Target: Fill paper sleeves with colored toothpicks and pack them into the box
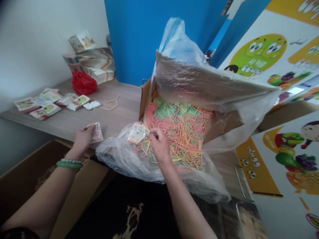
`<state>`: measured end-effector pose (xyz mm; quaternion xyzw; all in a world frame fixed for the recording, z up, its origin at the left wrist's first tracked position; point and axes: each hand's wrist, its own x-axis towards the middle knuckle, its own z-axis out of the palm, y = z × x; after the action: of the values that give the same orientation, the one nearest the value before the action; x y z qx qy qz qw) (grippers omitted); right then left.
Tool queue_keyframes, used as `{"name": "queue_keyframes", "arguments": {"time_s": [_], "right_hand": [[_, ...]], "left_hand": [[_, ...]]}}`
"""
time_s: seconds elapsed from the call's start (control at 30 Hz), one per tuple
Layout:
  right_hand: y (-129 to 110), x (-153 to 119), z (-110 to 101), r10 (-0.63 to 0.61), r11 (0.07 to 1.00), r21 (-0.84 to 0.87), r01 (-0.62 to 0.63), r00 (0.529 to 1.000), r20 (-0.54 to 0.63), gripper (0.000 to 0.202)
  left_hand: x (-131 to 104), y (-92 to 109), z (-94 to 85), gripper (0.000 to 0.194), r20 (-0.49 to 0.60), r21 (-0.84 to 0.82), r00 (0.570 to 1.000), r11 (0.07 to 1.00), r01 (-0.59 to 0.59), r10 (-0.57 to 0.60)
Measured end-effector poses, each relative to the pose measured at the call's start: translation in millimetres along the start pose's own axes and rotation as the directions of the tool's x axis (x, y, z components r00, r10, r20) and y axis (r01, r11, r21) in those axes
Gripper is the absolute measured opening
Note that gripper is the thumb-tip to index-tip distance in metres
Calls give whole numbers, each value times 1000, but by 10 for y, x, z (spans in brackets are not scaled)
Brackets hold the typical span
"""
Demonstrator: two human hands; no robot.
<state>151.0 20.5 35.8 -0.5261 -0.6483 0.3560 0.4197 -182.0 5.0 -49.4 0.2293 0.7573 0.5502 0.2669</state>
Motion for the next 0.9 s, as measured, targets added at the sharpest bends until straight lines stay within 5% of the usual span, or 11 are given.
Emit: {"name": "queue_keyframes", "arguments": {"time_s": [0.17, 0.3, 0.43, 0.53, 0.7, 0.83, 0.9], "right_hand": [[546, 395, 490, 341, 828, -485, -281, 939, 38, 22], [556, 414, 652, 329, 812, -500, -300, 944, -32, 15], [613, 408, 651, 289, 852, -433, -294, 954, -78, 16], [618, 358, 571, 216, 901, -367, -230, 973, -78, 17], [398, 17, 426, -116, 987, -109, 122, 992, 56, 22], [301, -216, 302, -210, 978, 37, 207, 955, 207, 21], [352, -171, 207, -157, 987, 11, 159, 961, 228, 19]], "left_hand": [[99, 219, 156, 19, 41, -170, 996, 981, 90, -84], [195, 289, 190, 18, 145, 44, 989, 999, 16, -22], [206, 280, 133, 26, 48, 372, 981, 908, -192, 187], [-34, 278, 149, 34, 26, 438, 926, 828, -350, 378], [-836, 344, 454, 37, 411, 120, 752, 787, -605, 515], [-1248, 426, 712, 15, 673, -103, 666, 933, -346, 321], [-1319, 417, 789, 9, 712, -131, 669, 977, -169, 212]]}}
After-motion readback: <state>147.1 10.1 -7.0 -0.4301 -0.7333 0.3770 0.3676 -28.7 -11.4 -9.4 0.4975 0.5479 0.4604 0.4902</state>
